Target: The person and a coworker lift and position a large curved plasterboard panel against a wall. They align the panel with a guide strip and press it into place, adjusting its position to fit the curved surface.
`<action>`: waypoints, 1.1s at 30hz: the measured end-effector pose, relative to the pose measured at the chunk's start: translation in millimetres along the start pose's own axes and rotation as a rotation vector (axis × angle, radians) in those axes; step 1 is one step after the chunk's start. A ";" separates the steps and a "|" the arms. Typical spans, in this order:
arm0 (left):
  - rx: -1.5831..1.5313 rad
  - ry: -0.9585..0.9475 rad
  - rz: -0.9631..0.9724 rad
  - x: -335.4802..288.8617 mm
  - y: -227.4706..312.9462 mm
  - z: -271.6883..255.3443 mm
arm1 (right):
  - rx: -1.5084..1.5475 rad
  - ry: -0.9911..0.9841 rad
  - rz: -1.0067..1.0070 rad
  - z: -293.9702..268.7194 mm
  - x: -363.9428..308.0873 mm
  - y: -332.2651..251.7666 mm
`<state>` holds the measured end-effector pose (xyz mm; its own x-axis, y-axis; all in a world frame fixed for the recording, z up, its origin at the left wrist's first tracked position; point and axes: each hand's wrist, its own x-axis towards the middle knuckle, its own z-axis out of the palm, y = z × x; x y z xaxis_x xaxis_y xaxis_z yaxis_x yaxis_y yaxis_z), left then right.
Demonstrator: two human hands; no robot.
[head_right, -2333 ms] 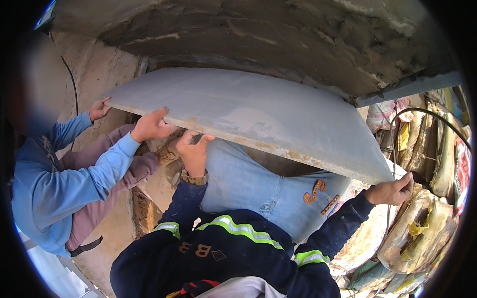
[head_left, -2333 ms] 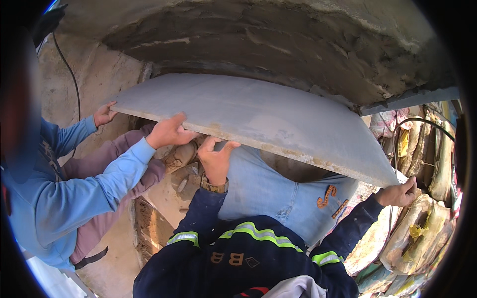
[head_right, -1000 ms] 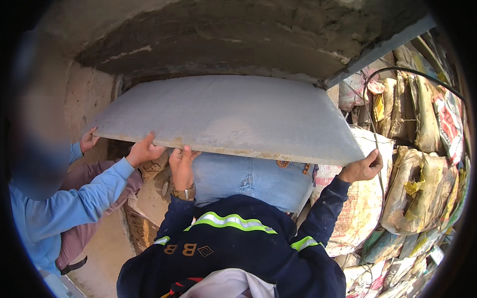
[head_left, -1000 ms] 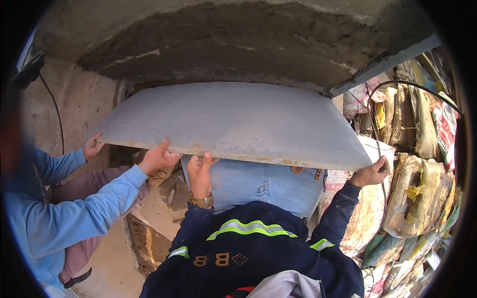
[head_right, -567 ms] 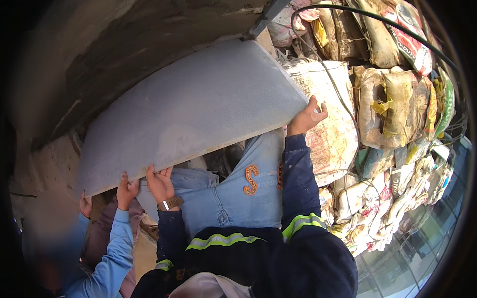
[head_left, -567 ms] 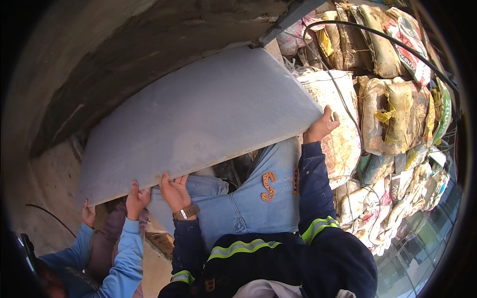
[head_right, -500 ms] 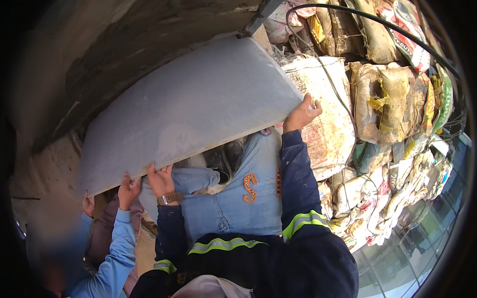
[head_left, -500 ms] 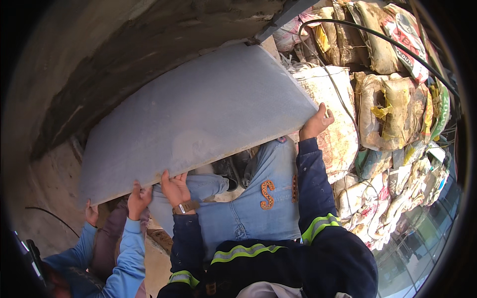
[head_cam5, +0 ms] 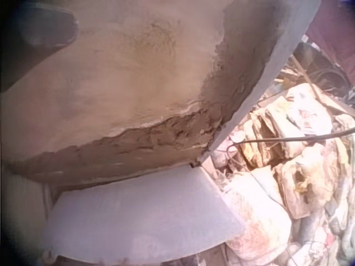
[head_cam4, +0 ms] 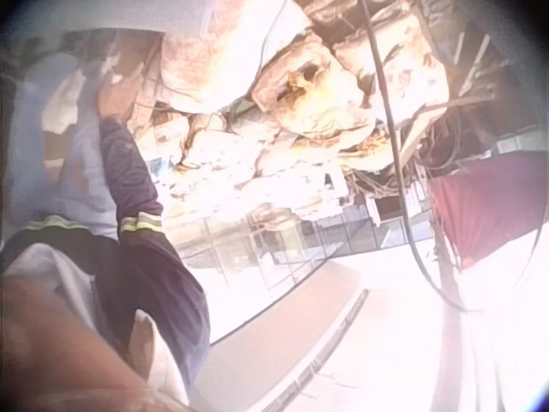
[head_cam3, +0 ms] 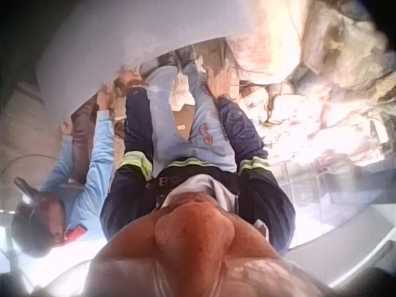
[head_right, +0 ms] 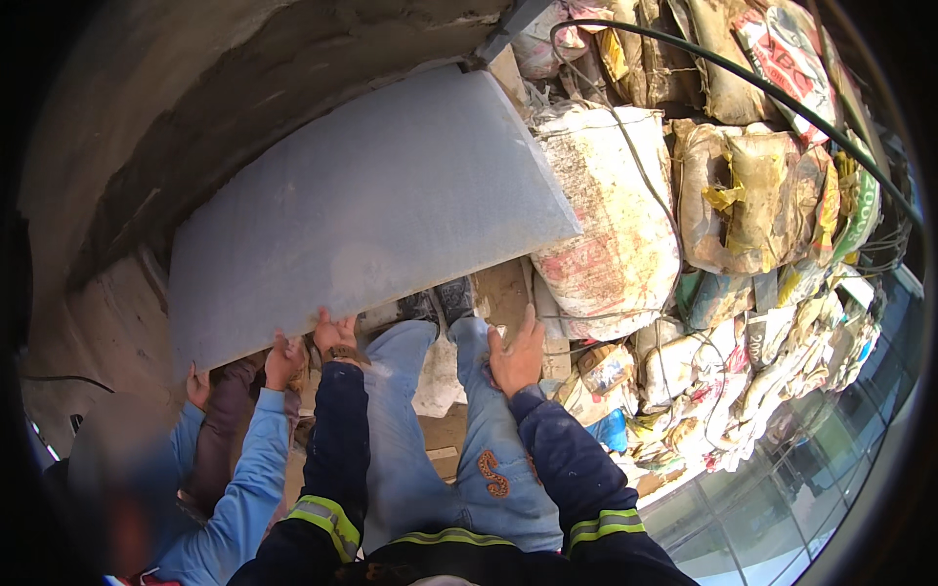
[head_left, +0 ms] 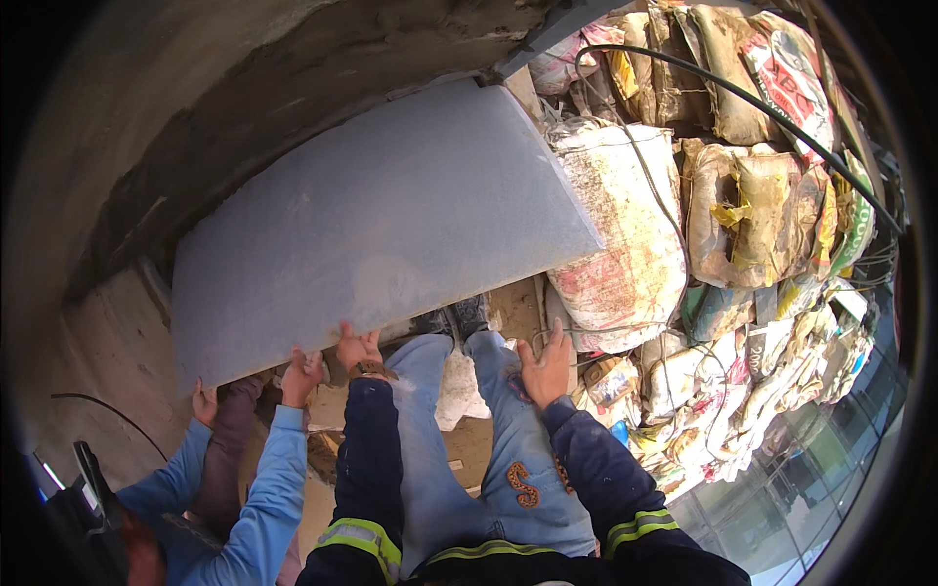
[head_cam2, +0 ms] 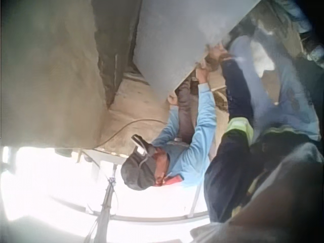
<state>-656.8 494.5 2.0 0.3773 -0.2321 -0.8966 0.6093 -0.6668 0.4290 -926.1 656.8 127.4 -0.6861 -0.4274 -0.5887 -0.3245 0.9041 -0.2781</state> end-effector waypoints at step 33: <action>-0.090 -0.003 0.025 85.2 -113.4 -69.8 | -0.374 -0.307 -0.289 31.6 -51.1 26.9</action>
<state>-645.0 599.8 -115.4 0.3911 -0.2496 -0.8859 0.6601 -0.5946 0.4590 -879.2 703.0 126.0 -0.3319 -0.5876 -0.7380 -0.7185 0.6644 -0.2059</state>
